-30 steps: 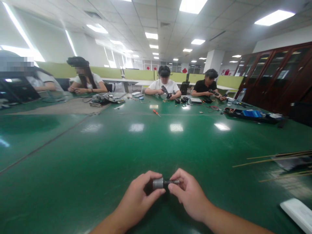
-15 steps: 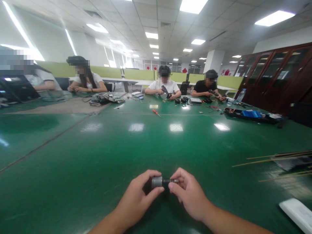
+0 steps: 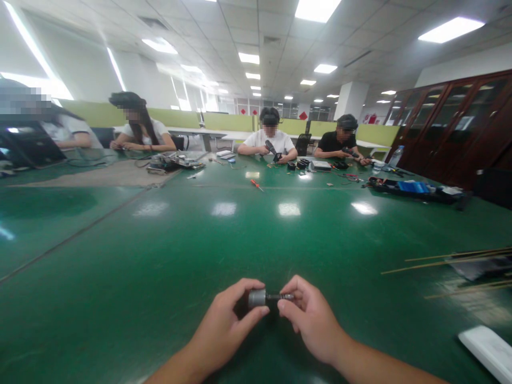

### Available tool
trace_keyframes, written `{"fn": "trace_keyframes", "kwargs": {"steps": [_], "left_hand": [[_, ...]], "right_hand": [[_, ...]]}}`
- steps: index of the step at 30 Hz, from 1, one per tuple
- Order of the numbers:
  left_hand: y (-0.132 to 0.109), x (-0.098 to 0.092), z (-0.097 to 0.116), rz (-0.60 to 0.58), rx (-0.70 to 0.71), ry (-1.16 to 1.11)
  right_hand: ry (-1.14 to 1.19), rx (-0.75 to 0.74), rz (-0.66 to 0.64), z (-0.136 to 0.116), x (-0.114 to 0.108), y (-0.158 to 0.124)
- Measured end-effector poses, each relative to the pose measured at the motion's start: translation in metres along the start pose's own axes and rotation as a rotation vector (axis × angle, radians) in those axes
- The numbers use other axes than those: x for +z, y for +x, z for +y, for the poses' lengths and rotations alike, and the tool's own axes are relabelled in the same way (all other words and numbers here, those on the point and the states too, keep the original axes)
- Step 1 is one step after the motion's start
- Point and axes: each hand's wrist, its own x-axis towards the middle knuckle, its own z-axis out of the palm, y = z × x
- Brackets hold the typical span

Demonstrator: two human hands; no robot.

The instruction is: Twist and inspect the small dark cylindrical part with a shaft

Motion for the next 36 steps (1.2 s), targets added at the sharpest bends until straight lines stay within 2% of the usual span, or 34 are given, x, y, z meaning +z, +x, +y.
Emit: {"fn": "trace_keyframes", "kwargs": {"steps": [20,36], "left_hand": [[0.0054,-0.0013,0.0057,0.002,-0.062,-0.039],[0.0059,-0.0022,0.0016,0.009,-0.066,-0.07]], "right_hand": [[0.017,0.003,0.031,-0.0035,0.0012,-0.0004],[0.016,0.015,0.036,-0.0031,0.0003,0.0006]]}}
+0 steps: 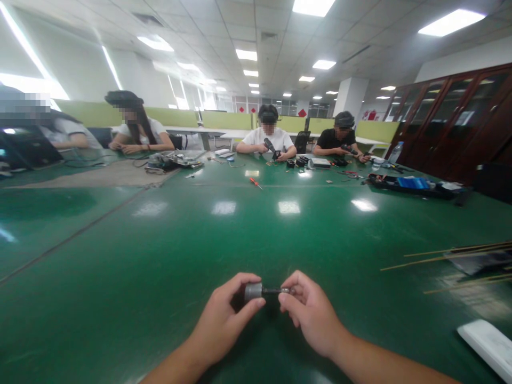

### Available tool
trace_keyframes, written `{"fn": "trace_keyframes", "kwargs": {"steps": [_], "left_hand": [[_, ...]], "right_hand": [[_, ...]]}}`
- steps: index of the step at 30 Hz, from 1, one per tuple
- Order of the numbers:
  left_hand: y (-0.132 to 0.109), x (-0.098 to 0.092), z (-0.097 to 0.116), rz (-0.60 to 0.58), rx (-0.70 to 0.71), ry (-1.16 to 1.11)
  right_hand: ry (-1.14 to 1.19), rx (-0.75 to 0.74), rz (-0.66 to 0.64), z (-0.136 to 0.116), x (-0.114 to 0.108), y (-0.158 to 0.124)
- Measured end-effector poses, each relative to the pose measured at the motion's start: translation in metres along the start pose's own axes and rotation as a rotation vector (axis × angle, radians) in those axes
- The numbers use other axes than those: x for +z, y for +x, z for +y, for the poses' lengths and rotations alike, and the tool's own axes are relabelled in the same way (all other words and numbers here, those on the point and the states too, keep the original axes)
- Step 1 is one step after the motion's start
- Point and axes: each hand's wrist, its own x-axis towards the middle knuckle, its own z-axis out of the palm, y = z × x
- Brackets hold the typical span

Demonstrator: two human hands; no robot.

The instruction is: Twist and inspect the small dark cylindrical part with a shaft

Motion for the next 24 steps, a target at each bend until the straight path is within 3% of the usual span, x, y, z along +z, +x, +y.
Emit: {"fn": "trace_keyframes", "kwargs": {"steps": [24], "left_hand": [[0.0004,-0.0012,0.0001,0.017,-0.023,-0.033]], "right_hand": [[0.052,0.049,0.02,-0.0004,-0.0016,0.0024]]}}
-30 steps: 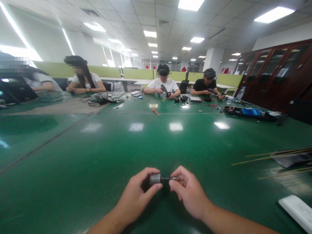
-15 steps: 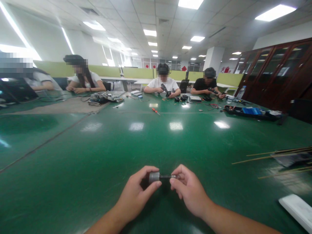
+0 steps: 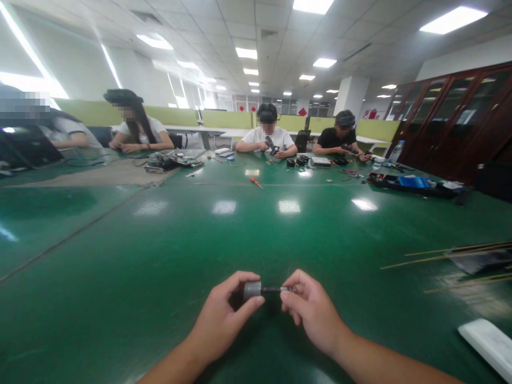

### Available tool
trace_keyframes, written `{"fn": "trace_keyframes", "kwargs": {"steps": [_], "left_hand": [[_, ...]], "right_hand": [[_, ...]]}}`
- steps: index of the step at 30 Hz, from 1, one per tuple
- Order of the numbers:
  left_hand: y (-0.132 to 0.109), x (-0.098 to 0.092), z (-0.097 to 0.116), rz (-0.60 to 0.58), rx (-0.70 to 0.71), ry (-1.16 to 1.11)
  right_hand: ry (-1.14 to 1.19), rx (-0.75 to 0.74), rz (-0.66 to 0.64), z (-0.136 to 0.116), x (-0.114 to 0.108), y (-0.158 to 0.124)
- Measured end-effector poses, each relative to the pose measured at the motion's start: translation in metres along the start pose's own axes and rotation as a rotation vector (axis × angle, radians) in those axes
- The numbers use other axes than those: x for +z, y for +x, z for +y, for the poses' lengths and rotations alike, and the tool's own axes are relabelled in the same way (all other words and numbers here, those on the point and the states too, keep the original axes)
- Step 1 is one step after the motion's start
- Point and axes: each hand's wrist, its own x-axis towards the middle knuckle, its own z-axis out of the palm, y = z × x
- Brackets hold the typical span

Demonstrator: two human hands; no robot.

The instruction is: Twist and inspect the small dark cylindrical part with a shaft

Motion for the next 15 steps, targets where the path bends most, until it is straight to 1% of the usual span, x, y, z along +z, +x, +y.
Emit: {"fn": "trace_keyframes", "kwargs": {"steps": [15], "left_hand": [[0.0002,-0.001,0.0016,0.003,-0.009,-0.01]], "right_hand": [[0.05,0.002,0.005,-0.0005,-0.0009,0.0015]]}}
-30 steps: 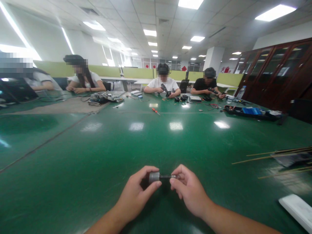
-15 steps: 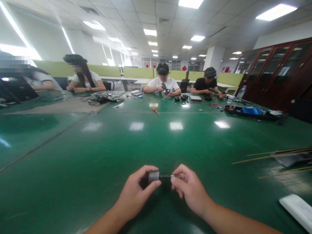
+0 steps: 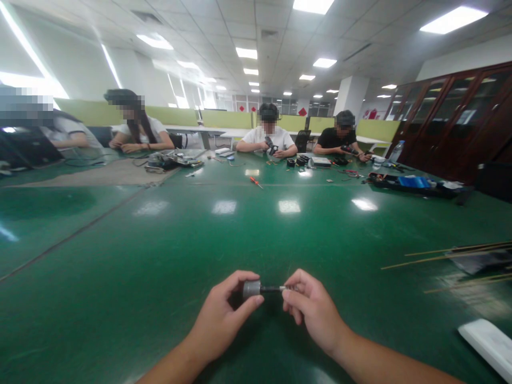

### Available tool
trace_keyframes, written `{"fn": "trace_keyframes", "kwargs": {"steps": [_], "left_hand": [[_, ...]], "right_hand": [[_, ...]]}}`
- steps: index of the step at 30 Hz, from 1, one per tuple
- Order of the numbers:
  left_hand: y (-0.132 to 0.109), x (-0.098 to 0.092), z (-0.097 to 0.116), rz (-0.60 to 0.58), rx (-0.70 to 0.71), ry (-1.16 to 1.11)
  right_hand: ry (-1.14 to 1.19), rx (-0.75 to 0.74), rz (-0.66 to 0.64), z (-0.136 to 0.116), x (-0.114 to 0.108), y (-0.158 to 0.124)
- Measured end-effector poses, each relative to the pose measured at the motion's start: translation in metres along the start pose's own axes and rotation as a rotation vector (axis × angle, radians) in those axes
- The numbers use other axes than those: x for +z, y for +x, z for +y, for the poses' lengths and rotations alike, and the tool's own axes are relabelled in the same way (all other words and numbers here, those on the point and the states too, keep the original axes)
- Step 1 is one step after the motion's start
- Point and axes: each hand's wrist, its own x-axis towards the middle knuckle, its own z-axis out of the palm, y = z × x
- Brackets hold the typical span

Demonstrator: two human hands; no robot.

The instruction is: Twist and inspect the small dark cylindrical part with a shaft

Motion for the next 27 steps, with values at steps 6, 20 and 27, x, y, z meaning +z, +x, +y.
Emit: {"fn": "trace_keyframes", "kwargs": {"steps": [6,20,27], "left_hand": [[-0.001,-0.001,-0.002,-0.009,-0.009,-0.039],[0.003,-0.004,-0.005,0.128,-0.003,-0.15],[-0.001,-0.034,0.005,0.276,-0.018,-0.055]], "right_hand": [[0.009,0.001,0.015,0.0,0.0,0.0],[0.025,0.005,0.011,0.002,0.005,-0.001],[0.004,-0.017,-0.047,0.003,0.007,0.0]]}}
